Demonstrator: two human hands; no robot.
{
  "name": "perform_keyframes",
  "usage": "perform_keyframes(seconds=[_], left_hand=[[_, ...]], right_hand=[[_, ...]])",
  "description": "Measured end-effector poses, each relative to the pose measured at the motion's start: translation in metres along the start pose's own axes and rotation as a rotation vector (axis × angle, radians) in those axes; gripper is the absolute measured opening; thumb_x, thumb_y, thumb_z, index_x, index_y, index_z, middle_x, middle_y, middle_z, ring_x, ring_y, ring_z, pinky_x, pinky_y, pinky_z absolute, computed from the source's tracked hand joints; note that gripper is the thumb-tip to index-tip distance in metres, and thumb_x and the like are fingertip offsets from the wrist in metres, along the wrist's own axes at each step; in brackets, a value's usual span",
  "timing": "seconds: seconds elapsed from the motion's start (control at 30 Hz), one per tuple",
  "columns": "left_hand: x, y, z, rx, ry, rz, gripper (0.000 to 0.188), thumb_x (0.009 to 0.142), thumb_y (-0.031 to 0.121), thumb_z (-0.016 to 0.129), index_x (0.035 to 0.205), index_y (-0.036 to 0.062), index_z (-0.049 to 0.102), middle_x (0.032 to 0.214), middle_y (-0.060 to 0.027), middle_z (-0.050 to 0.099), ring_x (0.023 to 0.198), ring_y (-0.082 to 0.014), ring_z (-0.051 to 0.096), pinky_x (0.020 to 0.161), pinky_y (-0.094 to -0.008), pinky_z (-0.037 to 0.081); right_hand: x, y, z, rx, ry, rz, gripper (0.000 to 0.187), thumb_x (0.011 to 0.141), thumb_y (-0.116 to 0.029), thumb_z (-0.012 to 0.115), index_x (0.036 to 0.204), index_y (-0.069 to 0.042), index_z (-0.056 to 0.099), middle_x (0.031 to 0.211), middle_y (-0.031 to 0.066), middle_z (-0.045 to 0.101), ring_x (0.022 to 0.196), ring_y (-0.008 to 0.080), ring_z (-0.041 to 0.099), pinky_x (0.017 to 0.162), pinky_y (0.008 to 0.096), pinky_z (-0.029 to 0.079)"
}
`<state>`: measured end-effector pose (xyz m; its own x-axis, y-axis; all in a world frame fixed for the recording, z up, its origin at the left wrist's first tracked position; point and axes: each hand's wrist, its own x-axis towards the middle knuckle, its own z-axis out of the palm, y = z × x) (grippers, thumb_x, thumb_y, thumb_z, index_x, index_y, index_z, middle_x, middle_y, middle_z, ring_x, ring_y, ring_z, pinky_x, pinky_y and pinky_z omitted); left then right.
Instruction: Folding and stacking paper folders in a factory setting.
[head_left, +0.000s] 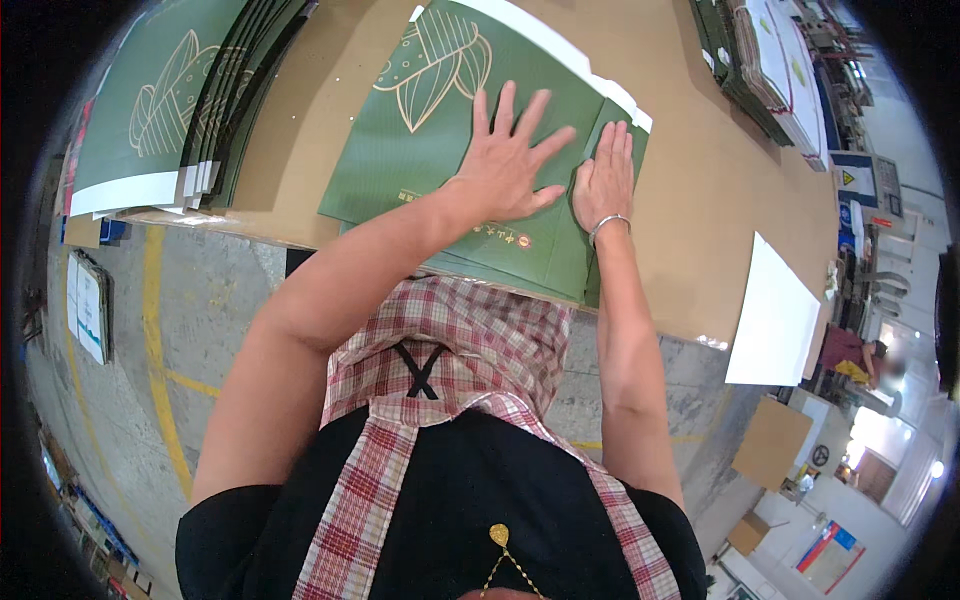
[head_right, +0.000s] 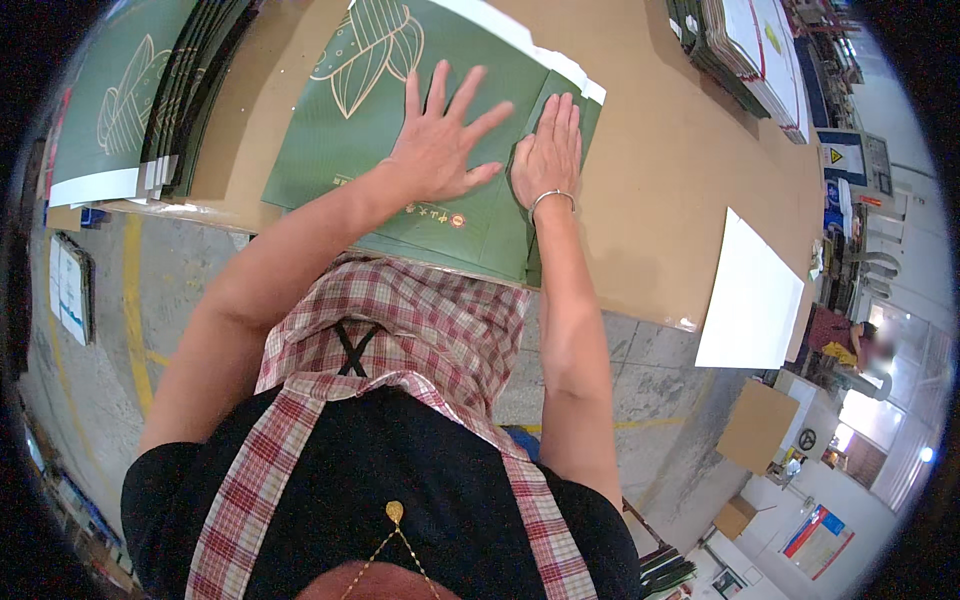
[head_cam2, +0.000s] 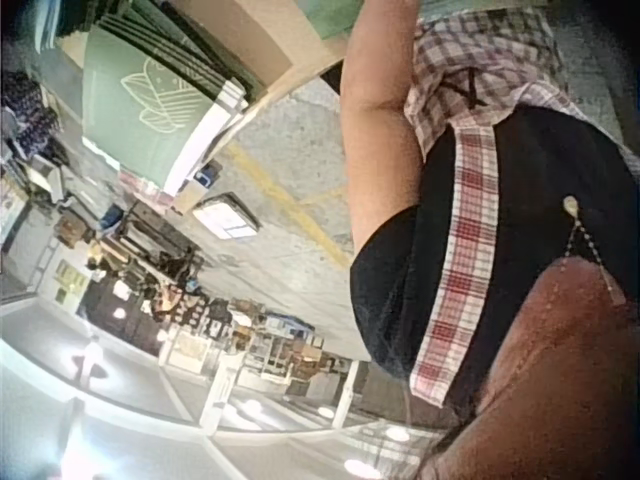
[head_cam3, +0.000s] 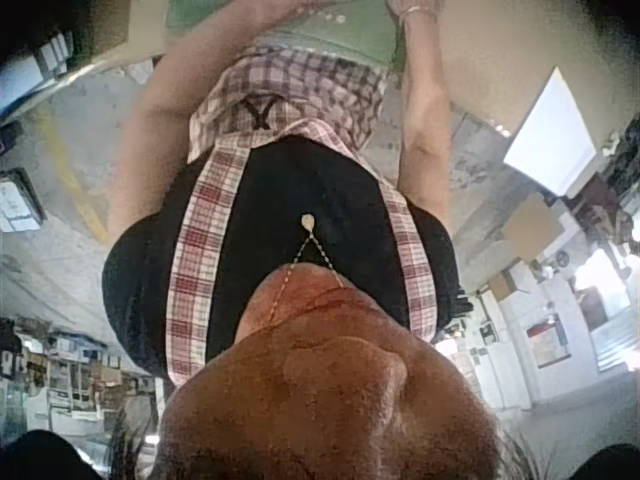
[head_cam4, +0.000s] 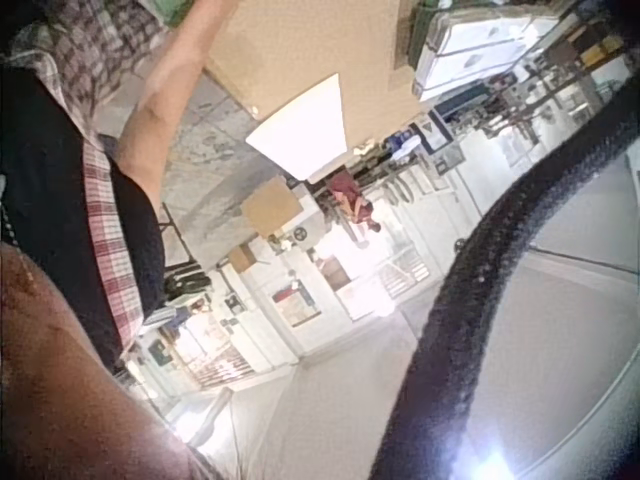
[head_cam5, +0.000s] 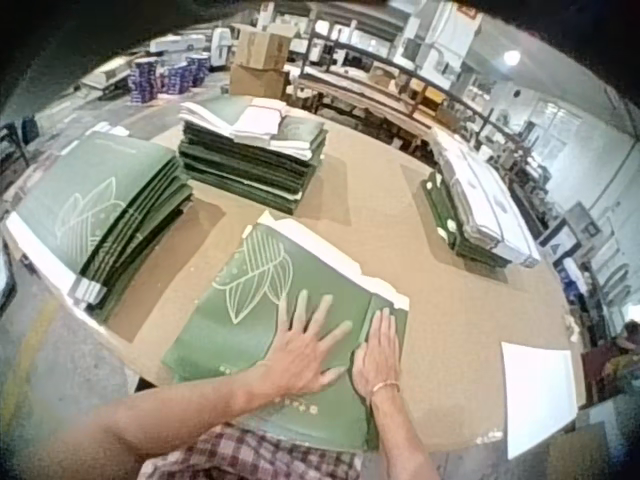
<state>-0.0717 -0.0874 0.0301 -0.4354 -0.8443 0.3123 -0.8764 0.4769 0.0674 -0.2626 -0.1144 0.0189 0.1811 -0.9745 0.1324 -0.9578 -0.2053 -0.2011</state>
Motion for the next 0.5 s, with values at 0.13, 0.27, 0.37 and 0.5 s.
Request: perform_keyframes(seconds=[0.13, 0.27, 0.37, 0.5], left_hand=[[0.0, -0.002, 0.003, -0.068, -0.13, -0.084, 0.077, 0.091, 0.065, 0.046, 0.154, 0.0216, 0.035, 0.16, -0.0252, 0.018, 0.144, -0.0565, 0.013, 0.108, -0.0767, 0.006], [0.003, 0.001, -0.001, -0.049, -0.165, -0.083, 0.078, 0.091, 0.065, 0.043, 0.154, 0.0217, 0.033, 0.159, -0.0251, 0.02, 0.144, -0.0555, 0.015, 0.108, -0.0769, 0.006], [0.003, 0.002, 0.0, -0.047, -0.169, -0.084, 0.078, 0.091, 0.066, 0.042, 0.155, 0.0217, 0.031, 0.16, -0.0252, 0.019, 0.143, -0.0557, 0.016, 0.108, -0.0771, 0.006], [0.002, -0.001, 0.0, -0.069, -0.144, -0.069, 0.077, 0.092, 0.065, 0.043, 0.154, 0.0211, 0.033, 0.159, -0.0253, 0.02, 0.143, -0.056, 0.016, 0.107, -0.0777, 0.006]], right_hand=[[0.004, 0.001, -0.002, -0.005, -0.035, -0.006, 0.067, 0.095, -0.021, 0.037, 0.154, 0.003, 0.018, 0.163, 0.0192, 0.015, 0.151, 0.034, 0.014, 0.123, 0.0436, 0.016], [0.021, 0.01, -0.004, 0.033, -0.009, -0.009, 0.067, 0.094, -0.021, 0.038, 0.154, 0.003, 0.02, 0.162, 0.0199, 0.016, 0.15, 0.0346, 0.016, 0.122, 0.044, 0.017], [0.025, 0.014, 0.002, -0.004, 0.019, -0.034, 0.067, 0.094, -0.021, 0.039, 0.153, 0.004, 0.021, 0.162, 0.0208, 0.016, 0.15, 0.035, 0.016, 0.122, 0.0442, 0.018], [0.027, 0.014, 0.002, -0.001, -0.003, -0.037, 0.066, 0.094, -0.022, 0.038, 0.153, 0.003, 0.022, 0.162, 0.0203, 0.017, 0.15, 0.0347, 0.016, 0.122, 0.044, 0.018]])
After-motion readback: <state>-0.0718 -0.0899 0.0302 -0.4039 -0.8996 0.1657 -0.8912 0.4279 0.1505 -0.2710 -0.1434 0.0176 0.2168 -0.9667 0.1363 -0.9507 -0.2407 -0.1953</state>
